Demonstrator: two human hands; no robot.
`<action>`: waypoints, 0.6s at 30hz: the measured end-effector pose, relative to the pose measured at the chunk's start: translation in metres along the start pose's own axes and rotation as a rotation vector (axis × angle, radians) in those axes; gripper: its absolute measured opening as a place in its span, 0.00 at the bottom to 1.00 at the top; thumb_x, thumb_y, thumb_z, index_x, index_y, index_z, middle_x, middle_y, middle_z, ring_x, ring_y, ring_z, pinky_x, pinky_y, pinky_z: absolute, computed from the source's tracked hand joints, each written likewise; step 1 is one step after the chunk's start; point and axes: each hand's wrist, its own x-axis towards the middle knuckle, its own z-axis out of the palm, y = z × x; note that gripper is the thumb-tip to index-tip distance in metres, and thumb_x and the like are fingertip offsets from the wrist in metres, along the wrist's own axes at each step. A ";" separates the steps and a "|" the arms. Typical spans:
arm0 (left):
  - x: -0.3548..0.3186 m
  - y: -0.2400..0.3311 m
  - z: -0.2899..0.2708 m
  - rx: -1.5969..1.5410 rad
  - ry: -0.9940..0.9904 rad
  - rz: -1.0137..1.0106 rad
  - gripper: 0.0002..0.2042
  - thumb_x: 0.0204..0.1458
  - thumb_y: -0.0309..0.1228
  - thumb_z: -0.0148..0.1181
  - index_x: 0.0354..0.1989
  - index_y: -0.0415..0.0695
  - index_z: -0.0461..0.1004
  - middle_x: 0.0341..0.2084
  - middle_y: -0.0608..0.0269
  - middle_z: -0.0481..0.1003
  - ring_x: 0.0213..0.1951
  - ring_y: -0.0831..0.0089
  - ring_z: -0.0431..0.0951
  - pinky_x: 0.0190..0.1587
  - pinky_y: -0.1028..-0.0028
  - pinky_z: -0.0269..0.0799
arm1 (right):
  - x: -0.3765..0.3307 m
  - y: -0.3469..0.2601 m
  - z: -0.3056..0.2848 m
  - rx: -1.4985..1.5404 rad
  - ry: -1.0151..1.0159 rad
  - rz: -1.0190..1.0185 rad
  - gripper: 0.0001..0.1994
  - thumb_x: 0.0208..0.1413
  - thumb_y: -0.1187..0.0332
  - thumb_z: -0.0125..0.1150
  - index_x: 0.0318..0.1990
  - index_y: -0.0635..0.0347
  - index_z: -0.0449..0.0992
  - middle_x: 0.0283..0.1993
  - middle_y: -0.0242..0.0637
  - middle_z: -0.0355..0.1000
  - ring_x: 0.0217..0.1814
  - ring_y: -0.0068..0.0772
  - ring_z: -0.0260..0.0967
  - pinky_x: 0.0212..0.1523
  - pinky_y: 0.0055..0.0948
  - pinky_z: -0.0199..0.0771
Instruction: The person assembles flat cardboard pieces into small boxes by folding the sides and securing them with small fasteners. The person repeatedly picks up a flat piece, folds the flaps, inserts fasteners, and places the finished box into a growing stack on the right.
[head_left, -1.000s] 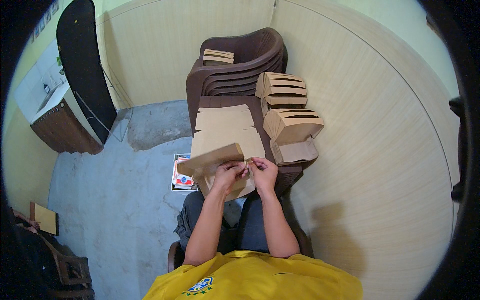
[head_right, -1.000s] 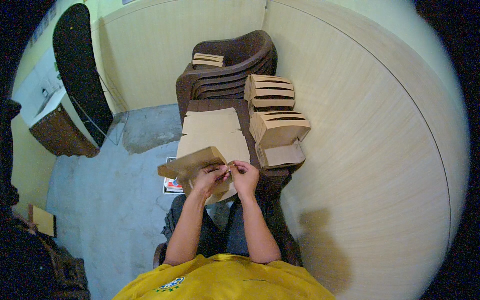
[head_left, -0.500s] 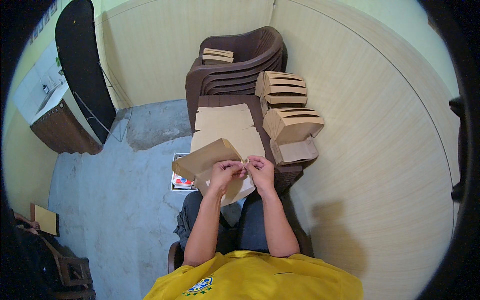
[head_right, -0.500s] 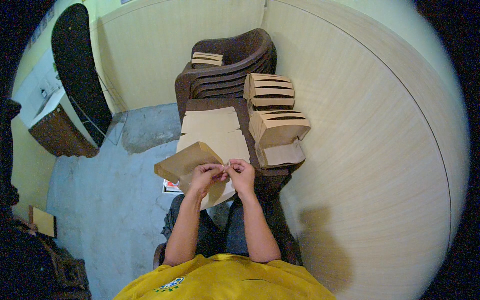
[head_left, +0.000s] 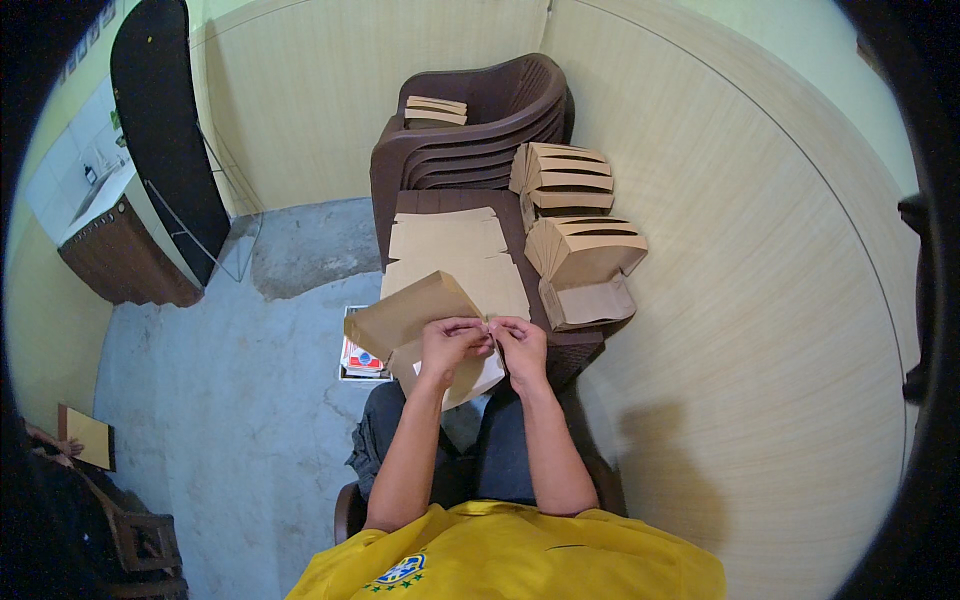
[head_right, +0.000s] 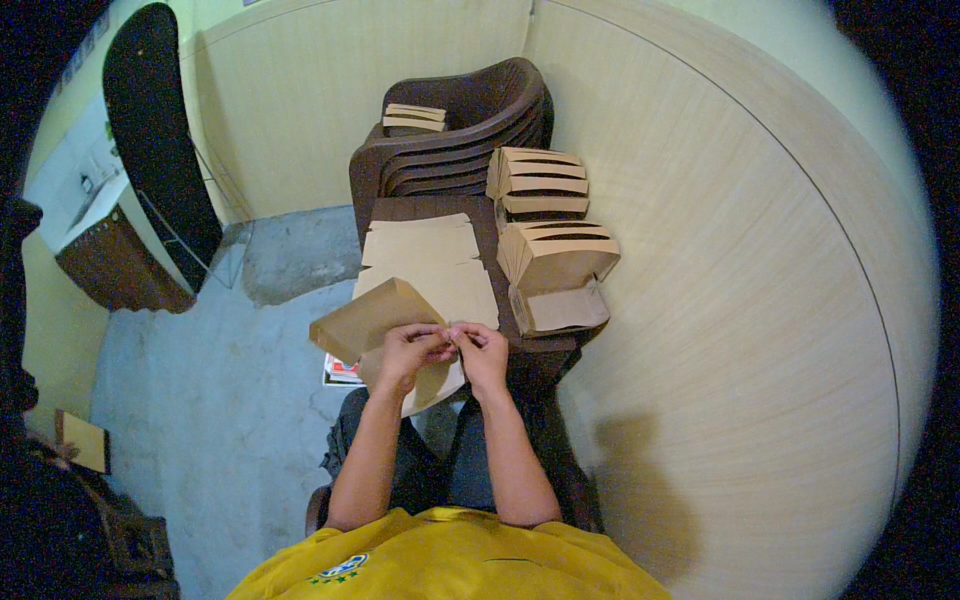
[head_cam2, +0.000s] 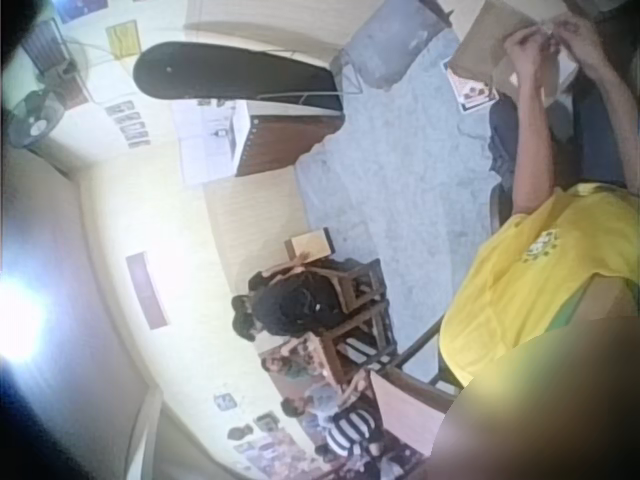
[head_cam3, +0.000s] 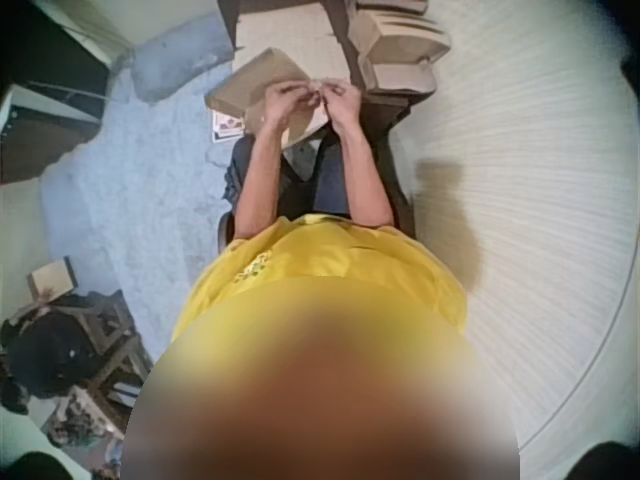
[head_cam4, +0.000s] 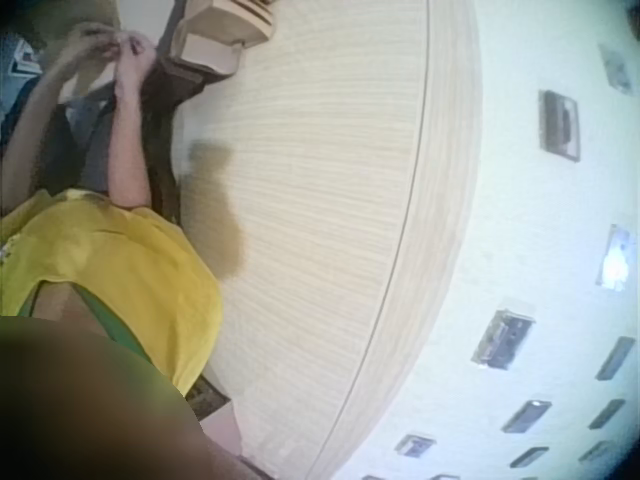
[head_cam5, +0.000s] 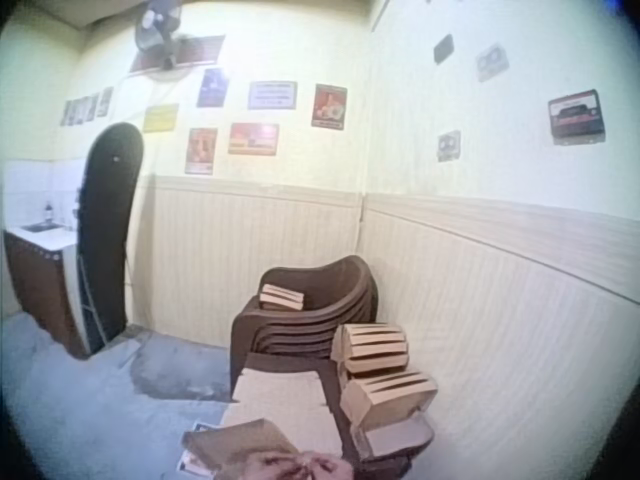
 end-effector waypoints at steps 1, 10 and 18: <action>0.000 -0.001 0.001 0.003 0.004 0.002 0.10 0.65 0.25 0.67 0.48 0.30 0.82 0.36 0.51 0.86 0.35 0.65 0.88 0.41 0.68 0.89 | -0.002 0.000 0.000 0.022 -0.016 0.012 0.07 0.65 0.78 0.68 0.47 0.72 0.82 0.39 0.38 0.82 0.37 0.27 0.81 0.39 0.26 0.83; 0.008 -0.037 0.008 0.129 0.119 0.271 0.08 0.62 0.21 0.68 0.48 0.32 0.84 0.37 0.55 0.86 0.37 0.70 0.87 0.42 0.71 0.85 | -0.004 0.003 0.001 -0.552 -0.038 -0.390 0.10 0.61 0.73 0.72 0.46 0.70 0.85 0.48 0.47 0.79 0.35 0.42 0.84 0.40 0.34 0.87; -0.010 -0.019 0.018 0.607 0.156 0.358 0.09 0.59 0.24 0.69 0.47 0.37 0.86 0.40 0.53 0.88 0.39 0.64 0.88 0.47 0.66 0.83 | 0.002 -0.005 -0.006 -0.779 0.159 -0.304 0.10 0.55 0.72 0.73 0.44 0.66 0.88 0.41 0.52 0.85 0.41 0.48 0.87 0.46 0.39 0.85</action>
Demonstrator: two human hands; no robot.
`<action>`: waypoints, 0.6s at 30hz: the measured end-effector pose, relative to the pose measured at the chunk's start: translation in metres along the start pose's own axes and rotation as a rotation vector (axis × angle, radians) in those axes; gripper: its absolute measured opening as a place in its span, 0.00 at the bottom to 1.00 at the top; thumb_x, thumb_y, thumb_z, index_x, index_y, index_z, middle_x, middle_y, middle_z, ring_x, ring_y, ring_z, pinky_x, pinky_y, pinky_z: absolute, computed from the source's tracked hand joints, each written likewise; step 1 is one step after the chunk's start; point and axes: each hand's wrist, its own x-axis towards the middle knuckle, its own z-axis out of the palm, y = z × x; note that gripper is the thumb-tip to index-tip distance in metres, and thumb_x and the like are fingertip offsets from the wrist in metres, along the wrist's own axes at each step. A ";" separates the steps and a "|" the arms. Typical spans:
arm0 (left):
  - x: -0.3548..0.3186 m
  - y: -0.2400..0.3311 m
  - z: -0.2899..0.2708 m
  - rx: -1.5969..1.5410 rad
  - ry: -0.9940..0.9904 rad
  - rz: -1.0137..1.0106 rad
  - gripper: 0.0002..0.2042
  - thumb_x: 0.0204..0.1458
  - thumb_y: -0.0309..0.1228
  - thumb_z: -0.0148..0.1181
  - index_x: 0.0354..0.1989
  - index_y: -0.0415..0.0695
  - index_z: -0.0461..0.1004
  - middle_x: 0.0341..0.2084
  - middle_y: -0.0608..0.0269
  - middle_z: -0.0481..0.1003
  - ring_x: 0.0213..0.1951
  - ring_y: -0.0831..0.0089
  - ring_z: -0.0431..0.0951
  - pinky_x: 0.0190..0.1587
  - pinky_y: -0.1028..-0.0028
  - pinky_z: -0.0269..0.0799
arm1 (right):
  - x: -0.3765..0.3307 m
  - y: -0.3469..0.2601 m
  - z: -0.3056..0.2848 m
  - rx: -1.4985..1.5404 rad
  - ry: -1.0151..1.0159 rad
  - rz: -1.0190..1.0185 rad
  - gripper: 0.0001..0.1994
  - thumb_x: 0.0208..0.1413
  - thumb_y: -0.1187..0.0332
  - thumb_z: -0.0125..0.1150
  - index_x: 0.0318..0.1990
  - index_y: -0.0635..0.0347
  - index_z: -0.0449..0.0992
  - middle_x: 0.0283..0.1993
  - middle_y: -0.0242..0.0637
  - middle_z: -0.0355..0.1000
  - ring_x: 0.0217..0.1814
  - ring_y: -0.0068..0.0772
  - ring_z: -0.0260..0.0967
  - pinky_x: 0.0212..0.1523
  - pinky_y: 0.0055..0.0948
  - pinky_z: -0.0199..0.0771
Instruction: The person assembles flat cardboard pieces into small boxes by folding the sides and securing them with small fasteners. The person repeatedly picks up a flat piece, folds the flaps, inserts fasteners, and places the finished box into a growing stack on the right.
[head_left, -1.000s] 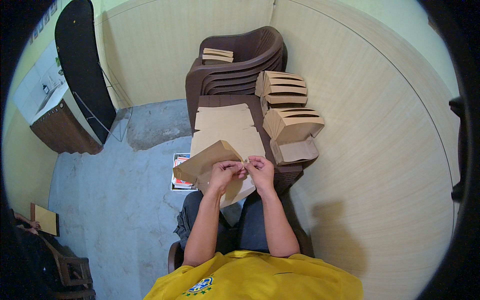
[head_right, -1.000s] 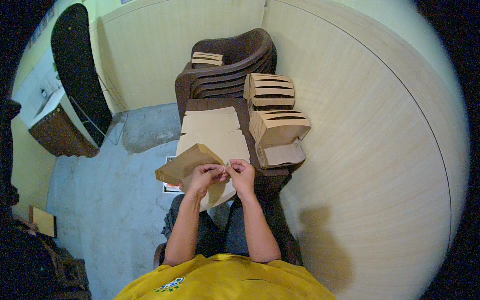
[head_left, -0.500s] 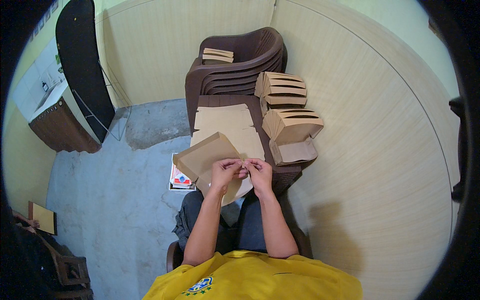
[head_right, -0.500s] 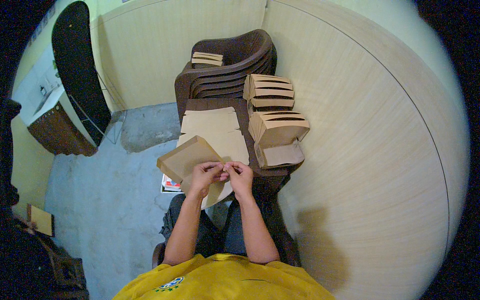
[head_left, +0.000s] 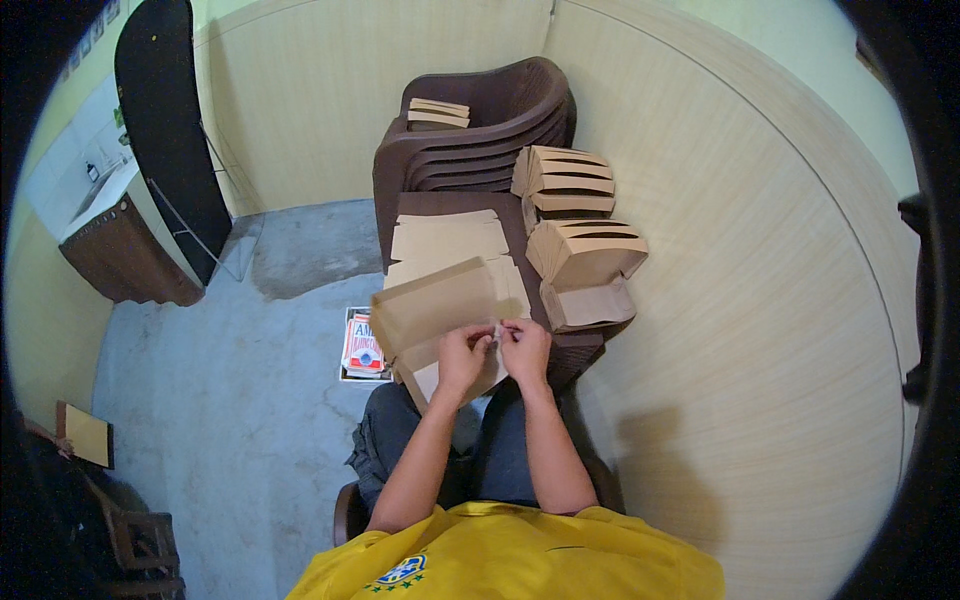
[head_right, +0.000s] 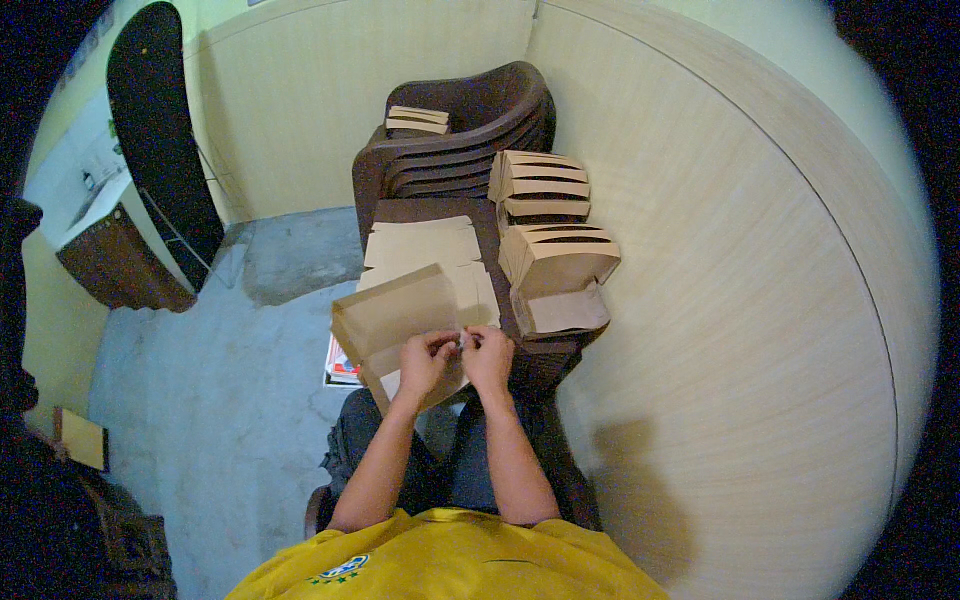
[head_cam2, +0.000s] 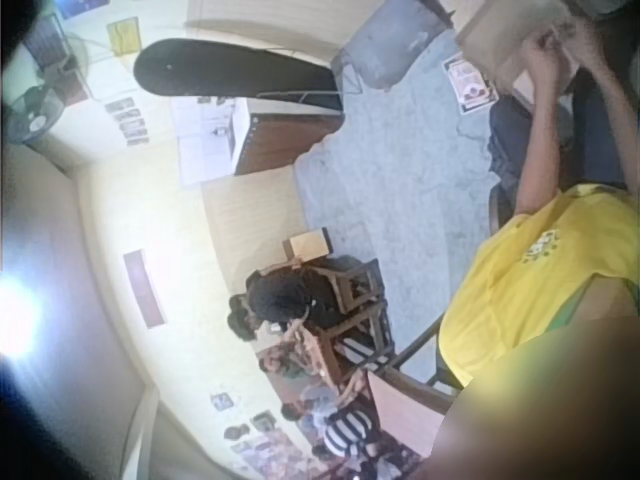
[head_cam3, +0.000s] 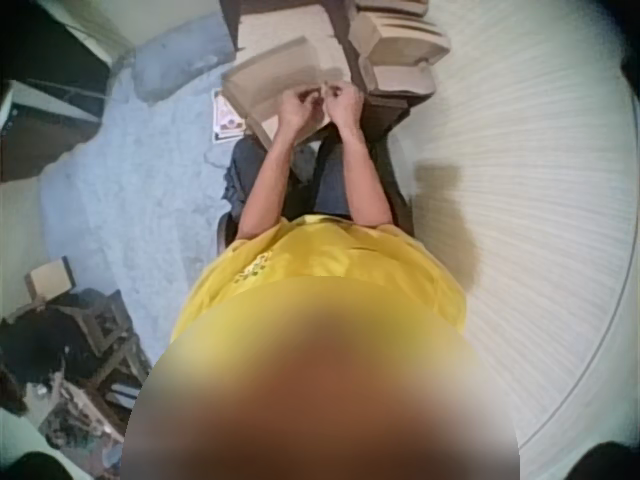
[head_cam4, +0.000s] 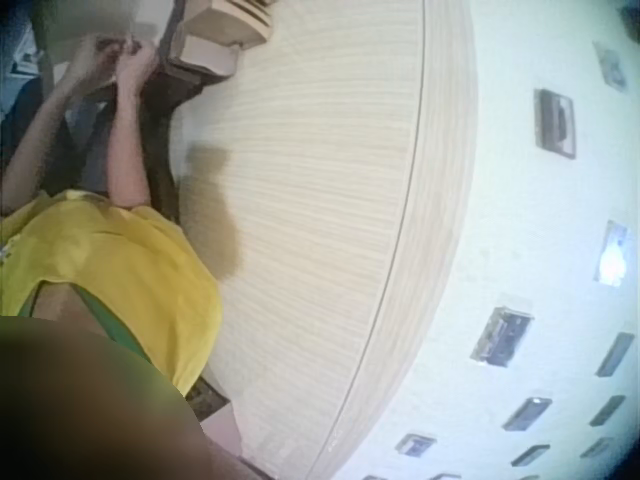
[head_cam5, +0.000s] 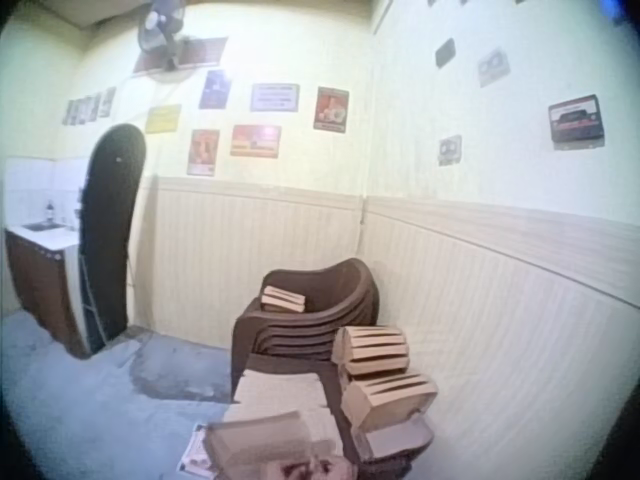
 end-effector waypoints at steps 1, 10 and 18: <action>-0.006 0.012 -0.004 0.089 0.047 0.065 0.10 0.59 0.25 0.69 0.47 0.38 0.86 0.41 0.52 0.88 0.39 0.61 0.89 0.47 0.65 0.82 | 0.003 0.000 -0.002 -0.032 0.020 0.017 0.10 0.56 0.72 0.72 0.43 0.67 0.88 0.40 0.52 0.85 0.42 0.47 0.87 0.46 0.39 0.85; -0.033 0.023 -0.057 0.286 0.747 0.133 0.21 0.50 0.23 0.73 0.55 0.38 0.79 0.46 0.55 0.82 0.42 0.60 0.82 0.51 0.62 0.80 | 0.012 0.002 -0.009 -0.062 0.210 0.056 0.07 0.54 0.71 0.72 0.37 0.64 0.87 0.34 0.49 0.84 0.36 0.50 0.85 0.43 0.42 0.83; -0.021 -0.026 -0.049 -0.028 0.476 -0.026 0.23 0.56 0.16 0.65 0.62 0.40 0.79 0.50 0.54 0.80 0.46 0.64 0.83 0.51 0.67 0.80 | 0.004 -0.018 0.005 -0.247 0.178 -0.255 0.12 0.54 0.65 0.75 0.42 0.62 0.87 0.50 0.50 0.83 0.60 0.55 0.78 0.62 0.48 0.76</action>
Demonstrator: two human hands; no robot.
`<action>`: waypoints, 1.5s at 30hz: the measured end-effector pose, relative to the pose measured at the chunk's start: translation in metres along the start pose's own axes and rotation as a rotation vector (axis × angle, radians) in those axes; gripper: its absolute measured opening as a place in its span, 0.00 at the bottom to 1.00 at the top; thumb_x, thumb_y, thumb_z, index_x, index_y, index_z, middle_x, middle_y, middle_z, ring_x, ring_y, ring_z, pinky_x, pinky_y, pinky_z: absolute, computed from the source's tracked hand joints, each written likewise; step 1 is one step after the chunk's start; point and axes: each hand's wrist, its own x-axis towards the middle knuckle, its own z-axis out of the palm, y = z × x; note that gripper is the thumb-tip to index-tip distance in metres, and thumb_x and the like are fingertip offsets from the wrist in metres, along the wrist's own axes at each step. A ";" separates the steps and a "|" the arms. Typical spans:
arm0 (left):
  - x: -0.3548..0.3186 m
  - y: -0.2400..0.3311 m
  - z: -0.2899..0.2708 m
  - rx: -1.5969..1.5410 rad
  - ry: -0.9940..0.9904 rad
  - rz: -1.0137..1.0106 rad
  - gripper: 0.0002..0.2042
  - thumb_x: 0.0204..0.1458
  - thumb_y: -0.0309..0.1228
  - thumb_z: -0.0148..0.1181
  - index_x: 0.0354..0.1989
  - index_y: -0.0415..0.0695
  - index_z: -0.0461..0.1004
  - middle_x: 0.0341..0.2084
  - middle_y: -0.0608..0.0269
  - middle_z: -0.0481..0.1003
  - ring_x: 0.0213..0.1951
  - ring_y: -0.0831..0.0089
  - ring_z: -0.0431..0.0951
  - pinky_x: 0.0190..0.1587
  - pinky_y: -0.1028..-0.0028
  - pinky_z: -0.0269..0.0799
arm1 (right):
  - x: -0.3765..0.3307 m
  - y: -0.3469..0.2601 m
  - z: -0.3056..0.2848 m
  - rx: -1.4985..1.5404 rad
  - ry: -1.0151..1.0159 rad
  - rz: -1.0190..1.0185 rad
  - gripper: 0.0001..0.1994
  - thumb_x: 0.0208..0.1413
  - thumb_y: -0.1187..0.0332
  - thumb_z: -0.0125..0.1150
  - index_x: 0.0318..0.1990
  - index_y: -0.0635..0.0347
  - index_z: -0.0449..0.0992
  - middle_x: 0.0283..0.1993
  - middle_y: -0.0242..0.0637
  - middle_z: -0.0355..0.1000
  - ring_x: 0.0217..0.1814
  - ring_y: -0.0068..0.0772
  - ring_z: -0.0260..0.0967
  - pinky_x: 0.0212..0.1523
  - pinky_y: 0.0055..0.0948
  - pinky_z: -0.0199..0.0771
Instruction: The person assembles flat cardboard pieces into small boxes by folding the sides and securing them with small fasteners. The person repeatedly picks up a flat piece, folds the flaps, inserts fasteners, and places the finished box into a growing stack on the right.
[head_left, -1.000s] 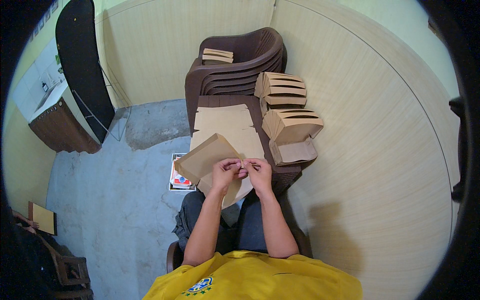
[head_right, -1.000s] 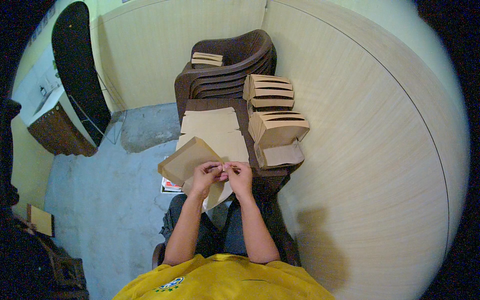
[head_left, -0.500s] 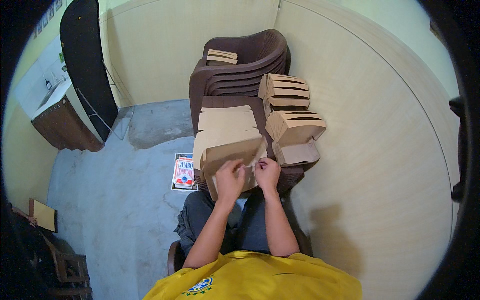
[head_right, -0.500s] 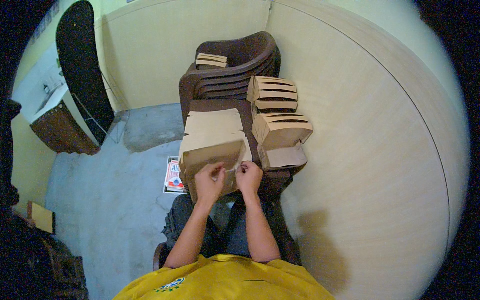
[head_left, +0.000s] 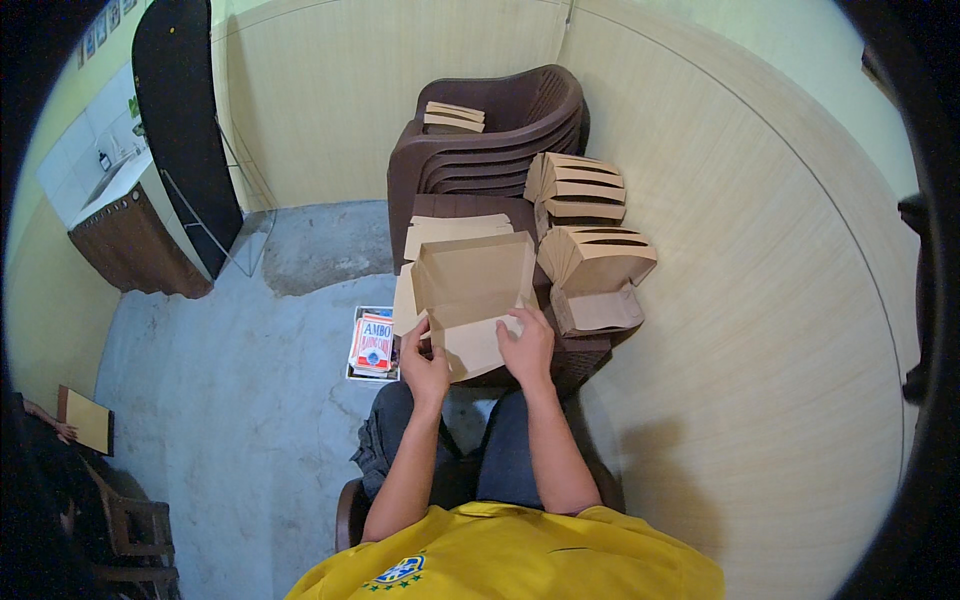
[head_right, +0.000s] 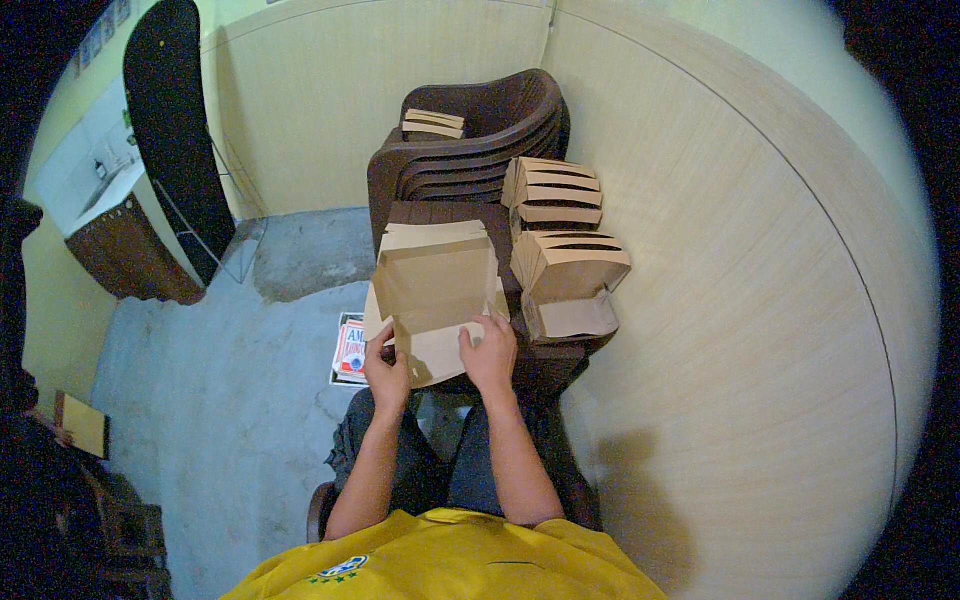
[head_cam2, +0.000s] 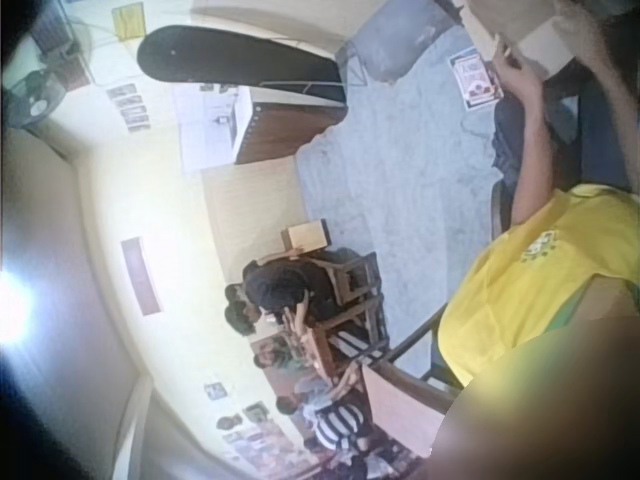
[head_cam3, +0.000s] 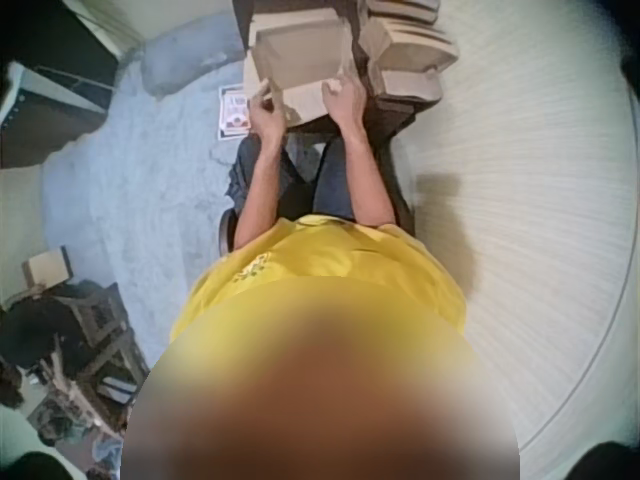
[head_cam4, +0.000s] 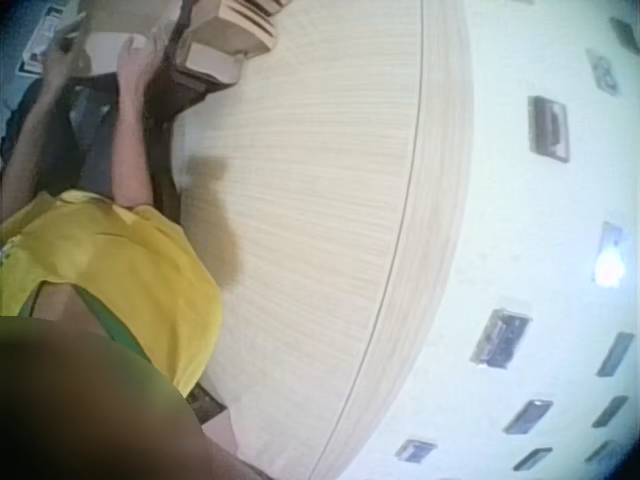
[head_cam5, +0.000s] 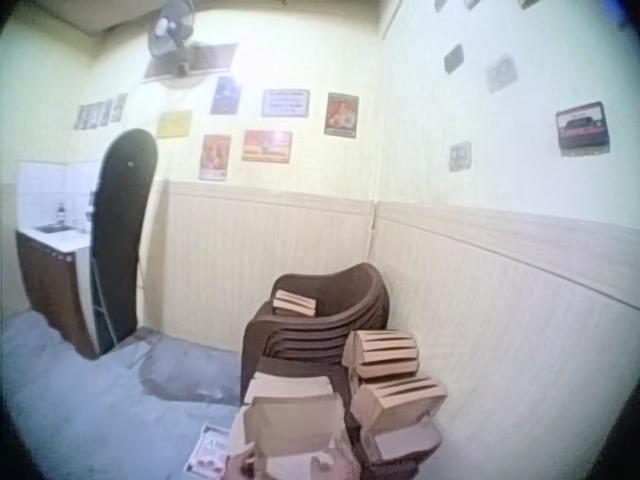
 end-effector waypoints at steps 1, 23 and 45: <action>-0.001 0.001 0.003 0.003 0.004 0.009 0.24 0.56 0.16 0.64 0.63 0.41 0.79 0.51 0.53 0.79 0.47 0.64 0.83 0.52 0.67 0.79 | -0.001 -0.006 0.000 -0.080 0.028 -0.064 0.11 0.54 0.65 0.75 0.42 0.61 0.87 0.53 0.49 0.83 0.64 0.56 0.76 0.66 0.49 0.73; -0.006 0.013 0.019 -0.530 -0.123 -0.301 0.14 0.69 0.27 0.57 0.59 0.40 0.79 0.50 0.59 0.79 0.48 0.71 0.81 0.45 0.72 0.81 | 0.020 -0.025 0.054 0.634 -0.649 0.158 0.10 0.63 0.72 0.71 0.47 0.71 0.86 0.40 0.44 0.86 0.39 0.31 0.85 0.41 0.31 0.85; -0.007 0.003 0.017 -0.170 -0.271 0.053 0.27 0.55 0.18 0.68 0.66 0.42 0.74 0.55 0.56 0.81 0.52 0.70 0.83 0.57 0.68 0.78 | 0.018 -0.023 0.043 0.691 -0.577 0.351 0.07 0.63 0.75 0.69 0.45 0.68 0.85 0.38 0.39 0.85 0.36 0.27 0.84 0.34 0.27 0.82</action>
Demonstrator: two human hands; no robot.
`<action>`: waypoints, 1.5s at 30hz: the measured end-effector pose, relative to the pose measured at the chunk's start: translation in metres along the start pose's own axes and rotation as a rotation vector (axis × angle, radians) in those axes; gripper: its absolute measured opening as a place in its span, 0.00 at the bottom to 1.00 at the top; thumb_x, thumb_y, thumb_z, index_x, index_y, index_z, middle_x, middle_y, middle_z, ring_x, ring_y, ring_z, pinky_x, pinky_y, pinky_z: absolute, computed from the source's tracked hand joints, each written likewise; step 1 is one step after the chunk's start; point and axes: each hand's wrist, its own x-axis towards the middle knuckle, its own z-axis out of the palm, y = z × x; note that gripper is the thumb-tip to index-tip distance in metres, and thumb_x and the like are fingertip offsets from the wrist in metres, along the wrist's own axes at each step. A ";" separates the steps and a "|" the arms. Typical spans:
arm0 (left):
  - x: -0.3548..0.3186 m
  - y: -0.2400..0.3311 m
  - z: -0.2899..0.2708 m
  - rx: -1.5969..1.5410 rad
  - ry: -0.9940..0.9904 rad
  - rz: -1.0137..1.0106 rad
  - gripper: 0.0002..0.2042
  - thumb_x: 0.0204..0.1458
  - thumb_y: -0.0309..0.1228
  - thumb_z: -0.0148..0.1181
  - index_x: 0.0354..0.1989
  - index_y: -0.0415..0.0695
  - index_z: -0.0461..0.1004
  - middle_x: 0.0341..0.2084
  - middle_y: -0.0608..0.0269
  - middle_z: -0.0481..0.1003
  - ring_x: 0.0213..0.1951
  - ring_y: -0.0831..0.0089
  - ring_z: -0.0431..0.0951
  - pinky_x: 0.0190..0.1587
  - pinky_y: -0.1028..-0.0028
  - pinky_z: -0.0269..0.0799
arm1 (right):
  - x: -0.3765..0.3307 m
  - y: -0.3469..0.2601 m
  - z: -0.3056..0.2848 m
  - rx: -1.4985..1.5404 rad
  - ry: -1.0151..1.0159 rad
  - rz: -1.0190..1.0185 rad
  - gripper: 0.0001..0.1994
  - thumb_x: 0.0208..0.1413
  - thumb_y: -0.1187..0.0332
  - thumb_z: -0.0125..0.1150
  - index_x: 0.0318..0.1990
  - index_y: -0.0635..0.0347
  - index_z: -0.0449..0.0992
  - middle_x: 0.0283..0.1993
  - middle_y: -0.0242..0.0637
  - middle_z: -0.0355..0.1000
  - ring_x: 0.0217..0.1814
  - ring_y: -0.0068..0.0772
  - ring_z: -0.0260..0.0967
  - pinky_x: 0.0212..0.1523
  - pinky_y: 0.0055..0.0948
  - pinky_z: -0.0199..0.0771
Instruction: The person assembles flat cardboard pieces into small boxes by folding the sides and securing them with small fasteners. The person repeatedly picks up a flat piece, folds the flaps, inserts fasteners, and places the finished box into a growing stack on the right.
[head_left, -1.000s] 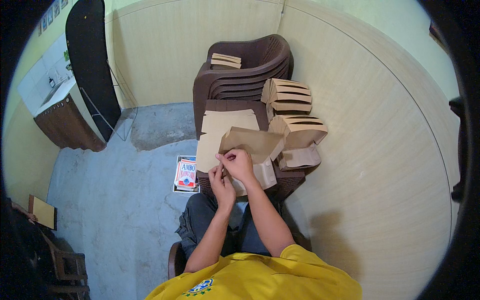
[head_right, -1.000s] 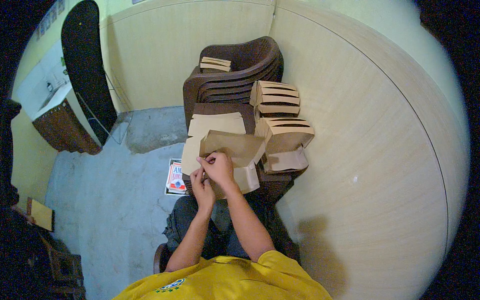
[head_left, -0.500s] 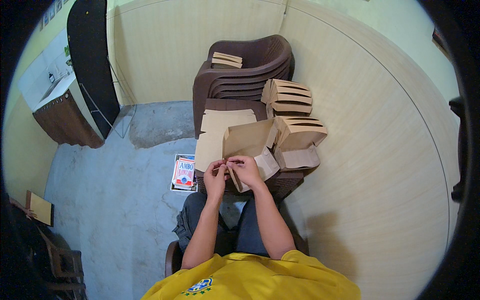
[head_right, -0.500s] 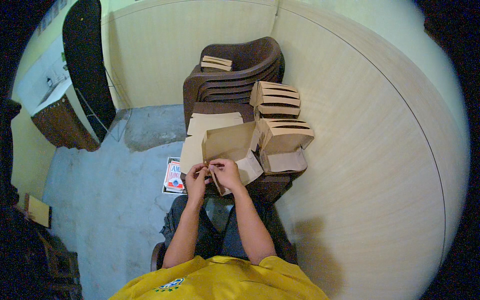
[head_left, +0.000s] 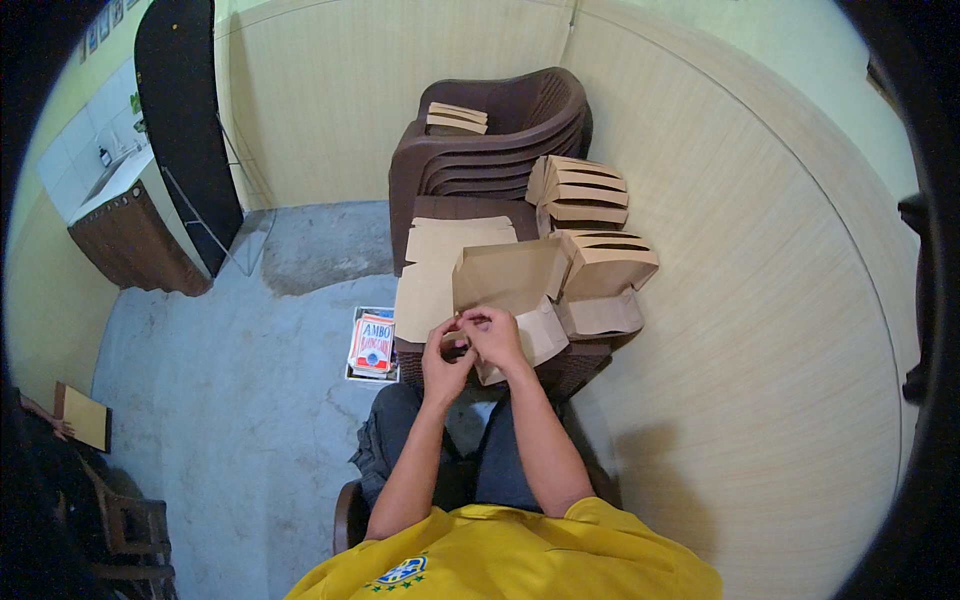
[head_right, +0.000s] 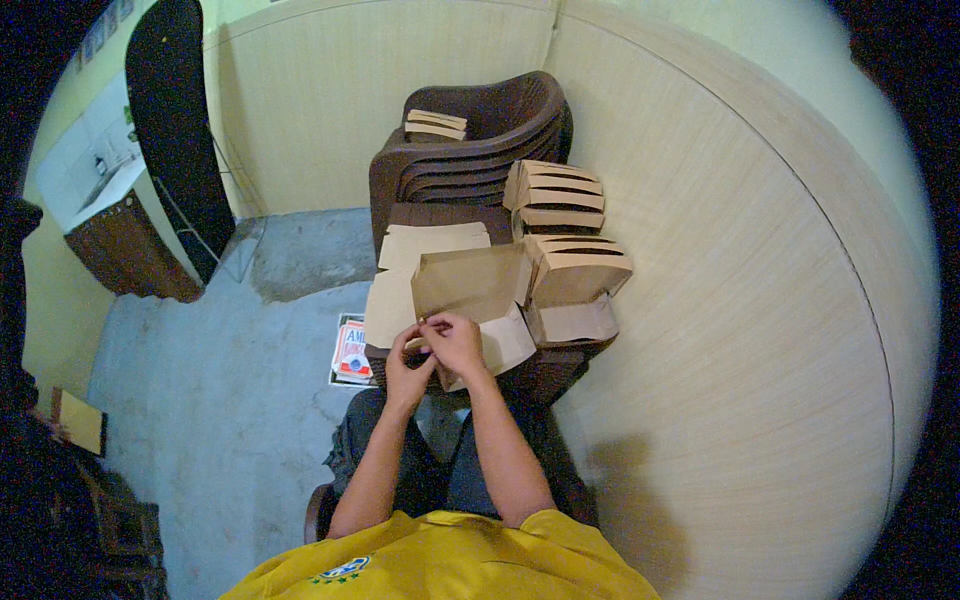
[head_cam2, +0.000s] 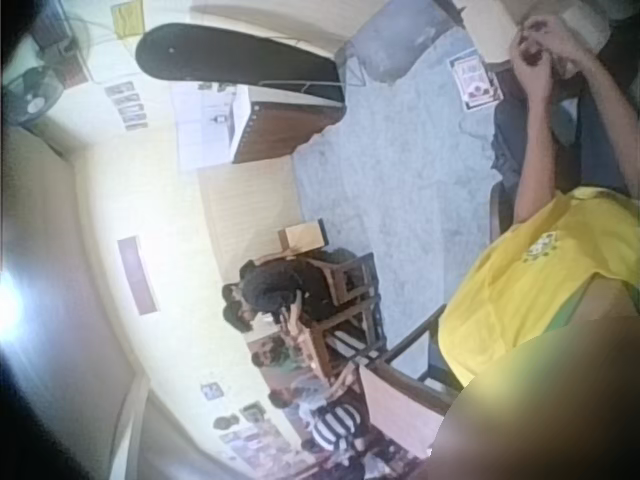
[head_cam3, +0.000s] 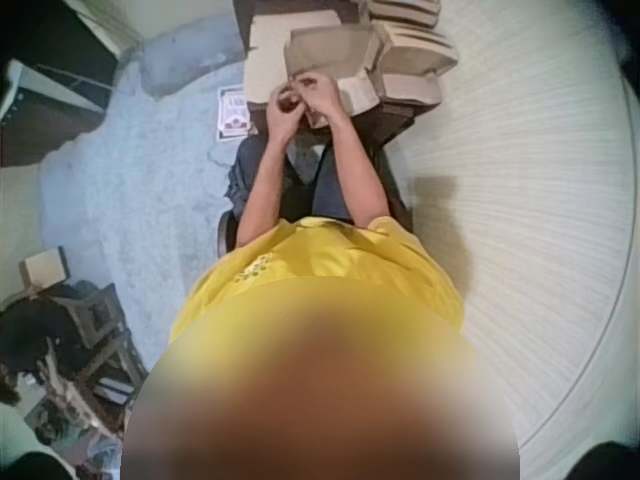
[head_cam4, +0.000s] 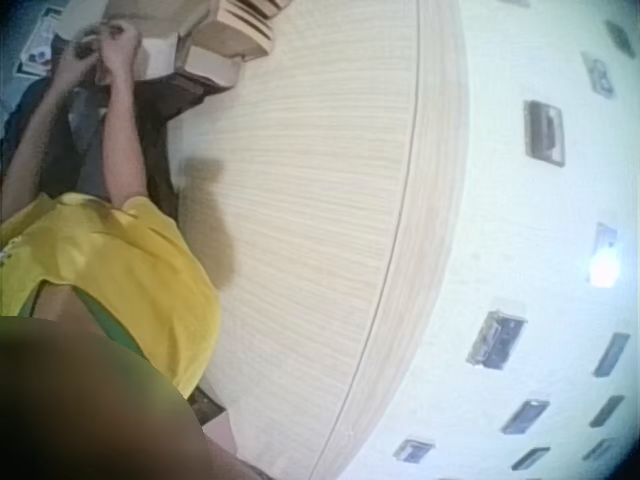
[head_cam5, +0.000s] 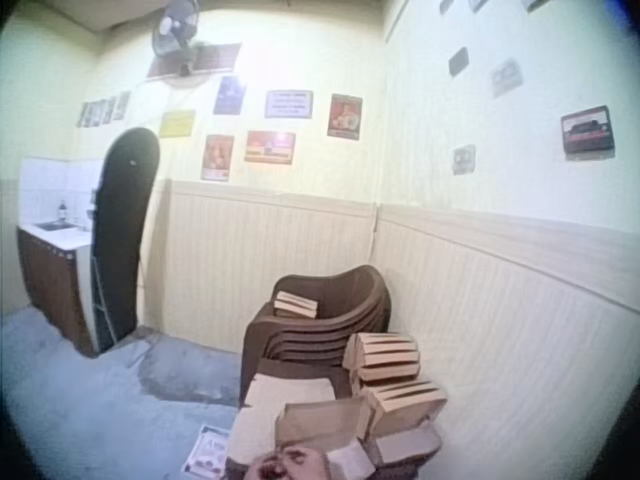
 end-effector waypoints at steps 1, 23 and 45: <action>-0.001 -0.002 0.001 0.029 0.012 0.009 0.26 0.55 0.18 0.67 0.65 0.42 0.75 0.53 0.57 0.81 0.50 0.69 0.83 0.54 0.69 0.79 | 0.002 0.003 -0.001 -0.043 0.030 -0.041 0.06 0.63 0.75 0.68 0.44 0.68 0.86 0.37 0.40 0.84 0.36 0.27 0.84 0.33 0.27 0.82; 0.016 -0.004 0.008 -0.087 0.098 -0.370 0.22 0.57 0.24 0.69 0.59 0.34 0.73 0.35 0.62 0.81 0.35 0.73 0.83 0.38 0.73 0.80 | 0.001 0.024 -0.031 0.073 -0.129 0.093 0.12 0.65 0.83 0.62 0.55 0.71 0.80 0.45 0.39 0.81 0.46 0.30 0.82 0.44 0.28 0.88; 0.024 -0.019 0.004 -0.143 0.045 -0.260 0.16 0.56 0.20 0.67 0.53 0.37 0.86 0.31 0.70 0.81 0.33 0.84 0.78 0.39 0.79 0.75 | -0.002 0.021 -0.034 -0.065 -0.146 0.058 0.12 0.57 0.79 0.73 0.49 0.71 0.85 0.42 0.42 0.86 0.39 0.31 0.84 0.43 0.33 0.86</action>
